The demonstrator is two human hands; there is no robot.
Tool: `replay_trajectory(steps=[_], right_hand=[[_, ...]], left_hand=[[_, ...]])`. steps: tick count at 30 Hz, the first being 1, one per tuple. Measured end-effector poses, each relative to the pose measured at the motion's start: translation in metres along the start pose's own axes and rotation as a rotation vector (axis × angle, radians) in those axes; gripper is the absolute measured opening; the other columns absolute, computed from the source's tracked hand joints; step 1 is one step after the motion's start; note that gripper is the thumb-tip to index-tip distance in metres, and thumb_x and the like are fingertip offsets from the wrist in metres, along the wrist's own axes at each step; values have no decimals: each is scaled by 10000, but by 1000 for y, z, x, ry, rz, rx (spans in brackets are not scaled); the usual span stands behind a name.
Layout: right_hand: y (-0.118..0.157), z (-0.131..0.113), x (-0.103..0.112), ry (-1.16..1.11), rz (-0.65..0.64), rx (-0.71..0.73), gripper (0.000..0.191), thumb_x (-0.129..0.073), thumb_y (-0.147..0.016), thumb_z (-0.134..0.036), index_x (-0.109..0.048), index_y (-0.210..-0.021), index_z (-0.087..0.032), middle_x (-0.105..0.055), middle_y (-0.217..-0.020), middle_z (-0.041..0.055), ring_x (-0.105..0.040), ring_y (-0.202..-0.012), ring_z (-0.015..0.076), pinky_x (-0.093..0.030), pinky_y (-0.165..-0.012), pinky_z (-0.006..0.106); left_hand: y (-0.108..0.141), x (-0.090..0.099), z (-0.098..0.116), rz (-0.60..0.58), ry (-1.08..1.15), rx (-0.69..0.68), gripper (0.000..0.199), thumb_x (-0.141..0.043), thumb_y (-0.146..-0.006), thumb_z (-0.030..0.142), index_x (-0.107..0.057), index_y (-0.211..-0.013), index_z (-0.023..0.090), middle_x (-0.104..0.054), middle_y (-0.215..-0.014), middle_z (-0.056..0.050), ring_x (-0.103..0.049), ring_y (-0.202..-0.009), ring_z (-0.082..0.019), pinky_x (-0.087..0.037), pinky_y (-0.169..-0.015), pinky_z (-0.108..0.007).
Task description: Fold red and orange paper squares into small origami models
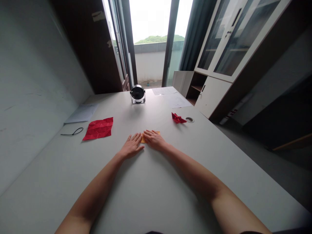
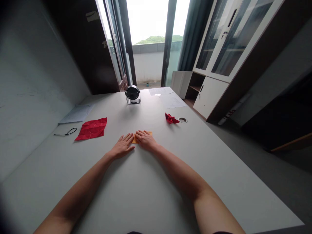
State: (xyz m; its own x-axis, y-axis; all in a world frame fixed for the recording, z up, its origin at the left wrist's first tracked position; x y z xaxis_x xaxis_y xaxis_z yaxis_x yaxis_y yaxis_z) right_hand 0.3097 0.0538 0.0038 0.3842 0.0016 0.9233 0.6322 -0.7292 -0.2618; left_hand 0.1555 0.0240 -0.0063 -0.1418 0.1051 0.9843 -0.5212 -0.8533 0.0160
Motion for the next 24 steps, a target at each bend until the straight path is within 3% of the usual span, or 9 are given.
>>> replay_trajectory(steps=[5,13,19,24], right_hand=[[0,16,-5,37,-82,-127,520,-349,-1008,-397,-400,-1487,-202,-363,-1556,88,-278,-1462,246,-202,-1188,453],[5,27,3,91,-13,-258,608,-365,-990,-495,-358,-1506,-173,-358,-1554,127,-264,-1460,279,-182,-1177,456],[5,26,12,30,79,-236,658,-556,-919,-492,-381,-1488,-211,-515,-1404,139,-432,-1323,278,-282,-1119,415],[4,22,21,-48,126,-198,584,-684,-841,-395,-510,-1381,-257,-593,-1196,98,-538,-1124,254,-389,-1006,369]], left_hand=[[-4,-1,-9,22,4,140,773,-206,-953,641,-178,-1567,173,-116,-1634,-94,-93,-1514,-260,-48,-1206,-491],[-1,3,-24,93,14,290,695,-221,-973,584,-262,-1546,192,-173,-1627,-108,-138,-1503,-280,-96,-1194,-518],[2,11,-25,185,65,244,467,-347,-987,348,-455,-1439,301,-348,-1571,-46,-268,-1451,-265,-173,-1172,-522],[3,24,-21,278,176,186,511,-486,-886,239,-501,-1396,247,-536,-1417,-66,-431,-1321,-246,-255,-1154,-454]])
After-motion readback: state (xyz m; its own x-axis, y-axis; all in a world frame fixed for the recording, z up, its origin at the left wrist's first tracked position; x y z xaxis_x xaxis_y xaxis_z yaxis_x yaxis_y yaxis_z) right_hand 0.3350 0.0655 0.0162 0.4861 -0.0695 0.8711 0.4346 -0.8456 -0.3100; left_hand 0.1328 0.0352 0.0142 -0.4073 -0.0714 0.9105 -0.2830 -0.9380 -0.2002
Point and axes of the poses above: each hand's wrist, its own y-axis away from the middle knuckle, its own x-axis out of the back of the hand, z = x × y, the point moved 6 cm from there along -y, towards the middle knuckle
